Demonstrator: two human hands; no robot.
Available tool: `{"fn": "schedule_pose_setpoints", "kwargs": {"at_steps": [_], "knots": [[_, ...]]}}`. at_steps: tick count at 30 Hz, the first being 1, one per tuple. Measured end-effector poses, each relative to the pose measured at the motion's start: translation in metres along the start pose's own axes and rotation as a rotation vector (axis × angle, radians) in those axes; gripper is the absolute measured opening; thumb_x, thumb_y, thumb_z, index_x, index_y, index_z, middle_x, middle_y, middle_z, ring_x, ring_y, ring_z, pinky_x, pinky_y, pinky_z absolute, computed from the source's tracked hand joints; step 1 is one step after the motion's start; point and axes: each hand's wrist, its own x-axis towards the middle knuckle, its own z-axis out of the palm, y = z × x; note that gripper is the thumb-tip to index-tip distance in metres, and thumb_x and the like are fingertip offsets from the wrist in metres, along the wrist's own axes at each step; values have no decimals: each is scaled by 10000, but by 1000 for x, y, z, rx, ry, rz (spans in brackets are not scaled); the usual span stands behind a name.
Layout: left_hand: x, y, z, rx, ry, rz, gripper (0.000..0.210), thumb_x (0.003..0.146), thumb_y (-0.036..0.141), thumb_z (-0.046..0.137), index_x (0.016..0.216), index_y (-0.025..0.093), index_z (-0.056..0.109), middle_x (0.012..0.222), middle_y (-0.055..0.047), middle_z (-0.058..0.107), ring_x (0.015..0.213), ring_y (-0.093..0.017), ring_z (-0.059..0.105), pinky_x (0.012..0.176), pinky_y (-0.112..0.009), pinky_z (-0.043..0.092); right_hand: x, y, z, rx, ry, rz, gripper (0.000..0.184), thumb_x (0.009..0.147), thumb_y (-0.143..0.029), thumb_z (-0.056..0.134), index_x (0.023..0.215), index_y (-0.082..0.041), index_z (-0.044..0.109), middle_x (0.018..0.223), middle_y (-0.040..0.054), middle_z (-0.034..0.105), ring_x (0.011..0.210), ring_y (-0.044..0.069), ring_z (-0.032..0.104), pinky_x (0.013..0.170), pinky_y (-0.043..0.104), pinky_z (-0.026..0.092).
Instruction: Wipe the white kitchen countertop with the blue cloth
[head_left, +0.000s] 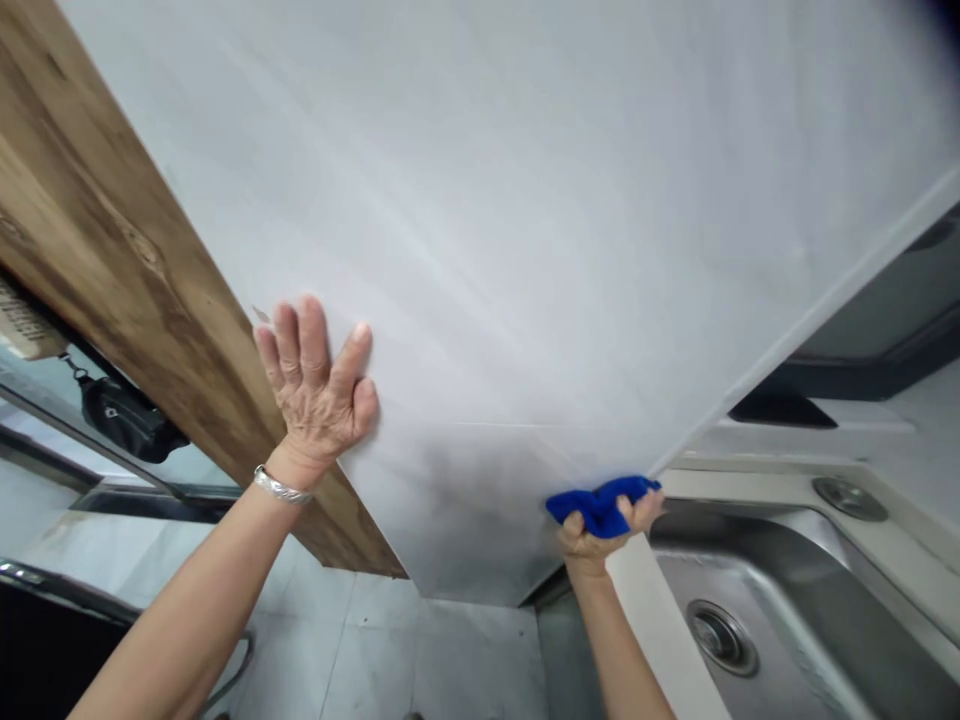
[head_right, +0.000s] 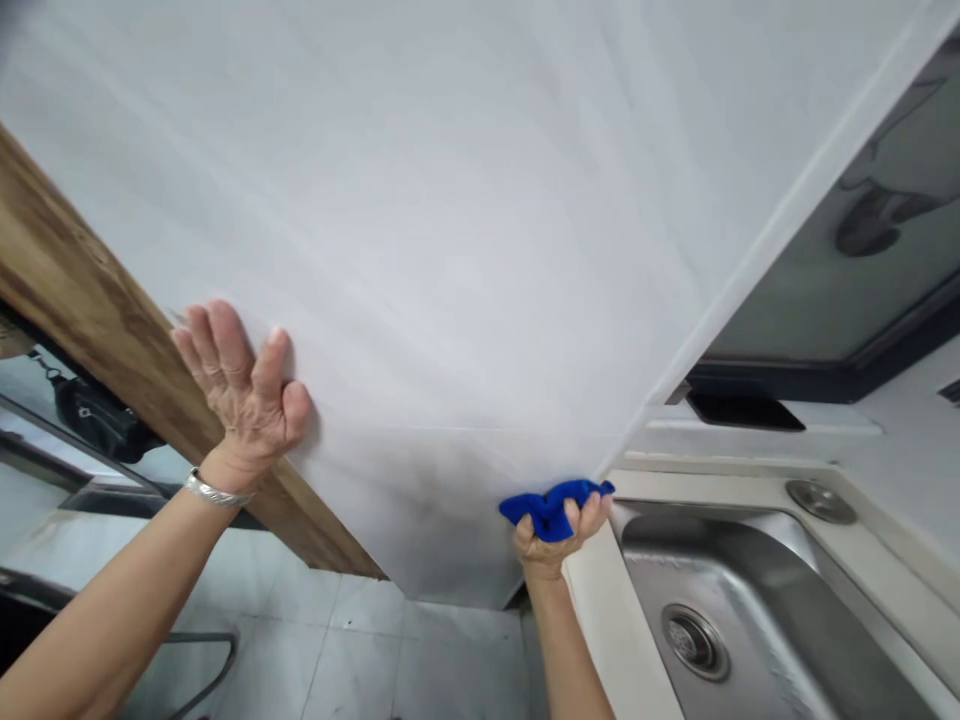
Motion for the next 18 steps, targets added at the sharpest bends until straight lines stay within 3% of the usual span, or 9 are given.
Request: {"fn": "schedule_pose_setpoints", "kwargs": {"at_steps": [4, 7, 11, 14, 18], "knots": [[-3, -3, 14, 113, -9, -61, 603, 924, 585, 408, 1462, 311, 409, 1659, 84, 2, 1514, -305, -79, 1244, -610, -84, -72, -15, -1, -36, -51, 265, 715, 873, -358, 409, 1533, -202, 181, 1594, 196, 219, 1419, 464, 297, 1037, 732, 358], [-3, -2, 13, 149, -7, -87, 640, 911, 657, 369, 1437, 299, 446, 1659, 99, 6, 1516, -313, -80, 1247, -599, -72, -102, -44, 1, -51, -48, 416, 640, 922, -349, 301, 1542, -232, 197, 1603, 135, 241, 1449, 415, 271, 1151, 598, 318], [-4, -2, 13, 171, -6, -76, 639, 903, 617, 418, 1451, 288, 430, 1665, 42, 68, 1519, -317, -77, 1234, -642, -51, -116, -74, 15, 6, -36, 571, 583, 973, -461, 318, 1516, -255, 264, 1551, 138, 325, 1431, 375, 311, 1185, 610, 270], [-6, -5, 14, 167, -1, -74, 616, 901, 576, 445, 1453, 303, 430, 1663, 43, 92, 1522, -301, -73, 1240, -626, -50, -114, -78, 28, 108, -160, 641, 597, 942, -593, 439, 1422, -238, 412, 1434, 117, 466, 1311, 341, 453, 1077, 593, 423], [-7, -6, 15, 120, 10, -67, 611, 895, 546, 478, 1459, 319, 423, 1665, 52, 63, 1521, -312, -67, 1236, -621, -81, -111, -71, 32, 223, -399, 695, 474, 933, -555, 518, 1223, -183, 569, 1216, 92, 595, 1045, 249, 601, 850, 440, 563]]}}
